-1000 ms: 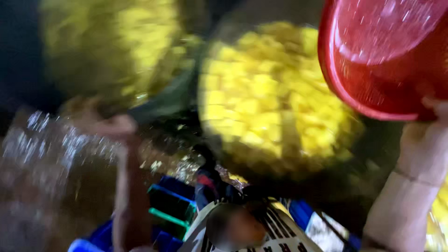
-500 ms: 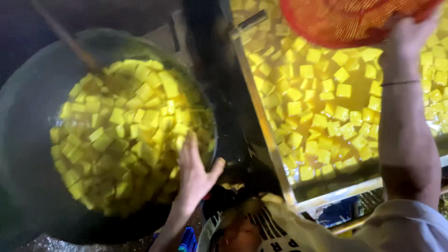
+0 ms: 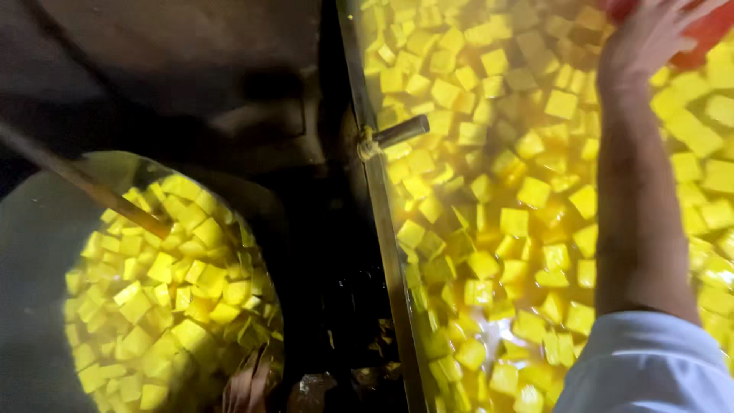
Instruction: The person scoops yellow food cubes from a water-filled metal tray using a red colander, then tips the colander to transfer the cubes into a large pot of cubes in water. They repeat this scooping and transferring cycle, occasionally steadying the tray with their free hand.
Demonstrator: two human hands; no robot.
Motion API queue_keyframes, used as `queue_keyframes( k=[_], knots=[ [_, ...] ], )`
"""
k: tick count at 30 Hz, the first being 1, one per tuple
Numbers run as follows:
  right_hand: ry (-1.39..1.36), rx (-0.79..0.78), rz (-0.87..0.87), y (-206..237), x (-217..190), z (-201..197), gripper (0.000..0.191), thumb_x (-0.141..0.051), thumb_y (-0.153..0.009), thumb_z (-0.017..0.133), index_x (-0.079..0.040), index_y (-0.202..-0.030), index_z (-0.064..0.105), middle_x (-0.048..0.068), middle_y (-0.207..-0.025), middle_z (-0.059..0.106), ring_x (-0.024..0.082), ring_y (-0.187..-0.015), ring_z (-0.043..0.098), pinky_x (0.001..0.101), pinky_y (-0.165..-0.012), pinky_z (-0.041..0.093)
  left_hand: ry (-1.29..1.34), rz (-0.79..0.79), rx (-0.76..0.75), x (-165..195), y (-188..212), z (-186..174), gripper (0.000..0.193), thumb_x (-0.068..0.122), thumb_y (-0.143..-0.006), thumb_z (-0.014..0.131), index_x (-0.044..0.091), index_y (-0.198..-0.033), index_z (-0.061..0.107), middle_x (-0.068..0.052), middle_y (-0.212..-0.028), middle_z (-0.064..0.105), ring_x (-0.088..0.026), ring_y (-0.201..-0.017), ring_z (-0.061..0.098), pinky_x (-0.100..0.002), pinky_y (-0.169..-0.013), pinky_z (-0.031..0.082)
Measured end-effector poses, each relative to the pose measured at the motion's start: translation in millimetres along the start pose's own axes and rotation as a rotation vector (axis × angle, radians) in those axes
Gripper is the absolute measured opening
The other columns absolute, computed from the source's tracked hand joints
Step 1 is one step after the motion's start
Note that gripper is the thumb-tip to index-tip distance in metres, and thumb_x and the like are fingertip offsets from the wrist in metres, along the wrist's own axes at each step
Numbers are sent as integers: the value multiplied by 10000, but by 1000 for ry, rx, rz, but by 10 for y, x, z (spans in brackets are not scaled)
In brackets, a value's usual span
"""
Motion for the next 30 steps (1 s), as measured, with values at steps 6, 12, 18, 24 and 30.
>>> queue_keyframes(
  k=[6, 12, 18, 24, 30],
  knots=[
    [199, -89, -339, 749, -248, 484, 741, -68, -943, 610, -360, -1599, 427, 200, -1748, 59, 628, -1433, -30, 874, -884, 364, -21, -3, 89, -228, 155, 102, 741, 380, -736, 773, 72, -1363, 526, -207, -1320, 558, -411, -1239, 540, -536, -1047, 437],
    [-111, -389, -327, 1382, 492, 241, 653, -152, -1082, 603, -409, -1650, 410, 128, -1800, 62, 594, -1544, 20, 876, -1039, 367, 2, 78, 199, -362, 225, 80, 705, 350, -676, 809, 75, -1291, 598, -204, -1216, 626, -409, -1157, 608, -525, -1005, 508],
    [-20, -357, -360, 1887, 1065, -138, 748, -136, -1026, 672, -446, -1646, 391, 157, -1791, 91, 594, -1596, 55, 791, -1003, 441, -74, -131, -47, -231, 170, -35, 687, 346, -707, 826, 17, -1277, 627, -234, -1128, 643, -399, -1115, 650, -507, -932, 555],
    [-127, -478, -222, 2391, 1530, -558, 785, -214, -999, 712, -469, -1658, 369, 144, -1816, 55, 599, -1577, 47, 811, -1022, 418, -5, -45, 46, 169, 125, -266, 634, 329, -784, 786, -12, -1281, 586, -259, -1207, 656, -446, -1146, 623, -548, -963, 549],
    [90, -461, -174, 2916, 1725, -925, 986, -298, -915, 804, -440, -1742, 287, 222, -1786, 28, 645, -1492, 88, 739, -881, 520, -45, 82, 6, 183, 128, -292, 679, 343, -822, 780, -81, -1299, 550, -294, -1217, 607, -461, -1133, 601, -547, -934, 548]
  ],
)
Point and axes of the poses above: each hand's wrist, its own y-axis away from the middle knuckle, its own z-axis out of the palm, x = y × z, the point moved 2 cm from there along -y, towards the middle knuckle
